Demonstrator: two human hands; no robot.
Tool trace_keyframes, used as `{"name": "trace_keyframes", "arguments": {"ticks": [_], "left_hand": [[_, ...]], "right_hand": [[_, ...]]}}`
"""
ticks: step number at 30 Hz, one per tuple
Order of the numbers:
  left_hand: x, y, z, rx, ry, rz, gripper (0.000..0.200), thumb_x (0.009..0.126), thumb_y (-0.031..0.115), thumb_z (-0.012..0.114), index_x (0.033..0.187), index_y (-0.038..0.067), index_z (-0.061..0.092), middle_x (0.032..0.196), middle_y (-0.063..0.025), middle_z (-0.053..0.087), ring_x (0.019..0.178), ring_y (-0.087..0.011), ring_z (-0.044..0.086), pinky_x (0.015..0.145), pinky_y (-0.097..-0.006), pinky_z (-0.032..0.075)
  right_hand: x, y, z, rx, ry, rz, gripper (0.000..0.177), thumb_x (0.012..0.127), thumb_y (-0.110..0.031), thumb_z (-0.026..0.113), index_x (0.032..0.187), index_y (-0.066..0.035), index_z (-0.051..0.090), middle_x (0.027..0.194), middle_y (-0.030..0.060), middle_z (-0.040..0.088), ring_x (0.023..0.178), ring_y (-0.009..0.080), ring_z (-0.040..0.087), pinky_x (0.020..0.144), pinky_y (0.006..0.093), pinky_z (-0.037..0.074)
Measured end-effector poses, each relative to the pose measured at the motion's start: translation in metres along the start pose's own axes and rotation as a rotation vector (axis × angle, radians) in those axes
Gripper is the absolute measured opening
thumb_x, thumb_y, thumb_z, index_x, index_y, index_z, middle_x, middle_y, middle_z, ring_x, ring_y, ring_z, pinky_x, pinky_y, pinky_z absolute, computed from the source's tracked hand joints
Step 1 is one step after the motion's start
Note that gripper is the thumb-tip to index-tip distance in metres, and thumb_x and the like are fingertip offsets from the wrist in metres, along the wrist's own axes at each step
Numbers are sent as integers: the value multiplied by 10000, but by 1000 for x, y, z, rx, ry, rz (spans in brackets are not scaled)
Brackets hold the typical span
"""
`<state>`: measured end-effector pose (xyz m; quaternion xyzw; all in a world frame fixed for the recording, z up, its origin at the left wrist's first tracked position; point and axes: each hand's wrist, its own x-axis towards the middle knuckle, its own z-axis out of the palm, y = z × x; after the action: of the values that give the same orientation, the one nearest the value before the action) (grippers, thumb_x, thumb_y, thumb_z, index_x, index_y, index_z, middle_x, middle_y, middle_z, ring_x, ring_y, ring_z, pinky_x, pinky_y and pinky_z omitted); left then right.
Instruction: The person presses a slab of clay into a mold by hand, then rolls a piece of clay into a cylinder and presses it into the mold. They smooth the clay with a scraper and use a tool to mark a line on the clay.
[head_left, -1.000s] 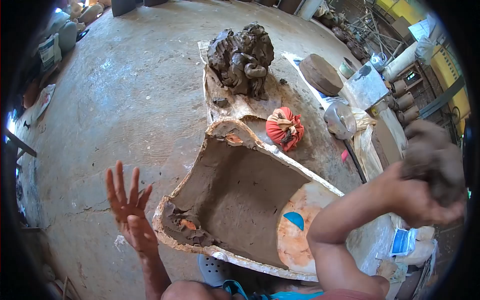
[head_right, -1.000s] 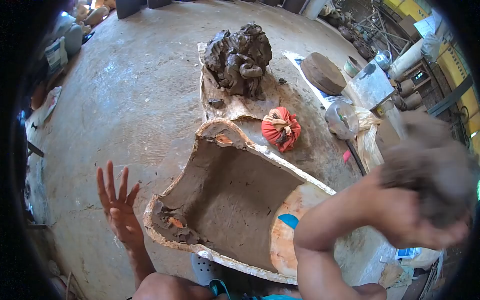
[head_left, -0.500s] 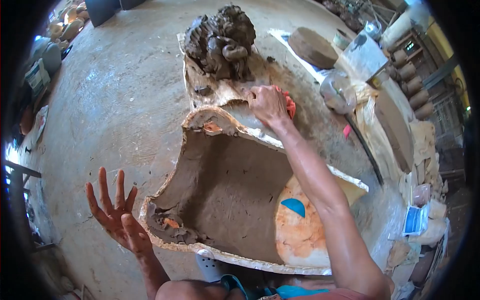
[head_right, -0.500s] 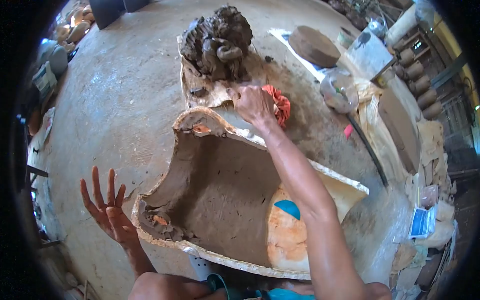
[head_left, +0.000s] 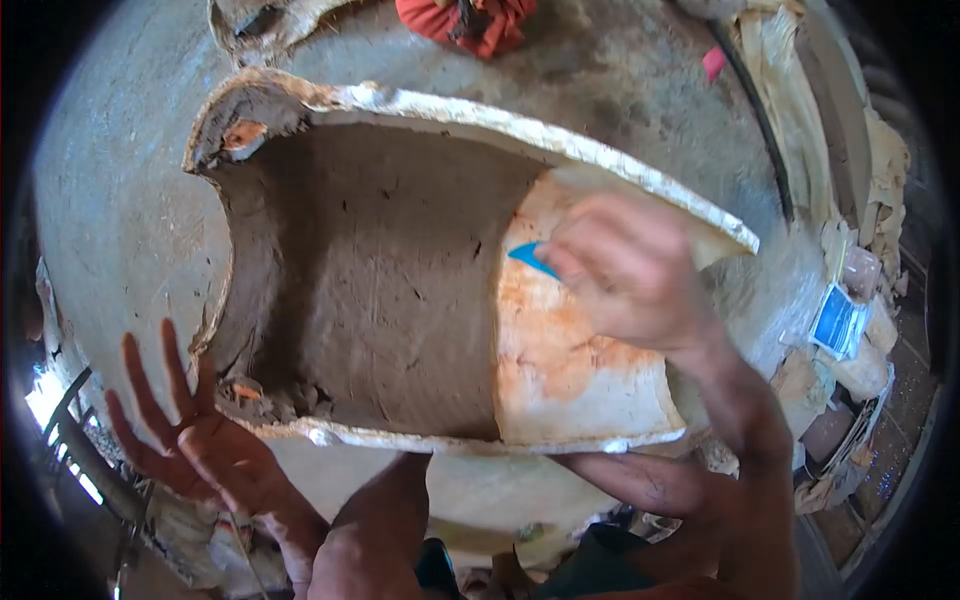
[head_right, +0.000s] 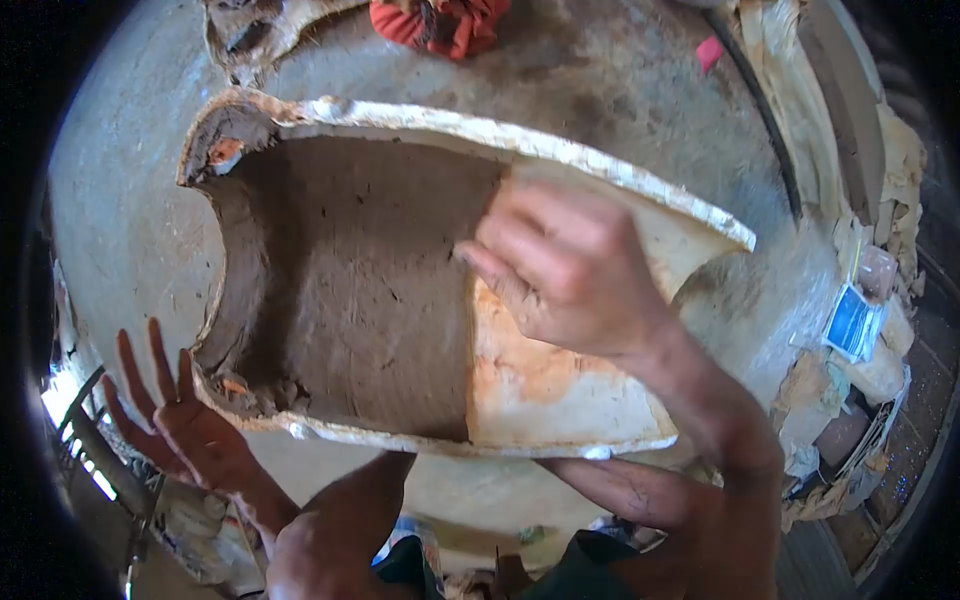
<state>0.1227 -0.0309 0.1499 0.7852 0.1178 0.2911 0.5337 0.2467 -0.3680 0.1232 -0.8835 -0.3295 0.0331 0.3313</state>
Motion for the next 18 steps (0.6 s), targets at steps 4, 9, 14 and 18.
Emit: {"name": "trace_keyframes", "arguments": {"ticks": [4, 9, 14, 18], "left_hand": [[-25, 14, -3, 32, -117, -208, 648, 1058, 136, 566, 1604, -5, 244, 1560, -335, 456, 1358, -479, 574, 959, -426, 616], [-48, 41, -36, 51, -261, -479, 627, 1041, 81, 610, 1601, 42, 330, 1552, -237, 516, 1352, -389, 604, 1013, -396, 574], [-45, 77, -62, 66, -401, -832, 596, 1042, 104, 648, 1577, 35, 394, 1502, -192, 571, 1321, -285, 619, 1072, -385, 519], [-43, 127, -72, -8, -477, -986, 531, 1024, 127, 697, 1490, -27, 496, 1403, -164, 641, 1260, -242, 647, 1033, -338, 518]], "right_hand": [[-109, 44, 79, -184, -272, 385, 531, 882, -222, 803, 1383, -133, 649, 1247, 149, 630, 1068, 331, 641, 820, 470, 607], [-147, 66, 125, -413, -353, 390, 610, 934, -116, 648, 1529, -153, 518, 1393, 173, 511, 1167, 417, 562, 844, 516, 622], [-133, 72, 119, -420, -320, 346, 446, 928, -56, 576, 1372, -69, 613, 1273, 173, 604, 1136, 409, 617, 853, 501, 623], [-127, 17, 61, -102, -454, 625, 262, 923, -59, 563, 1165, -28, 659, 1145, 206, 655, 1107, 412, 648, 881, 527, 595]]}}
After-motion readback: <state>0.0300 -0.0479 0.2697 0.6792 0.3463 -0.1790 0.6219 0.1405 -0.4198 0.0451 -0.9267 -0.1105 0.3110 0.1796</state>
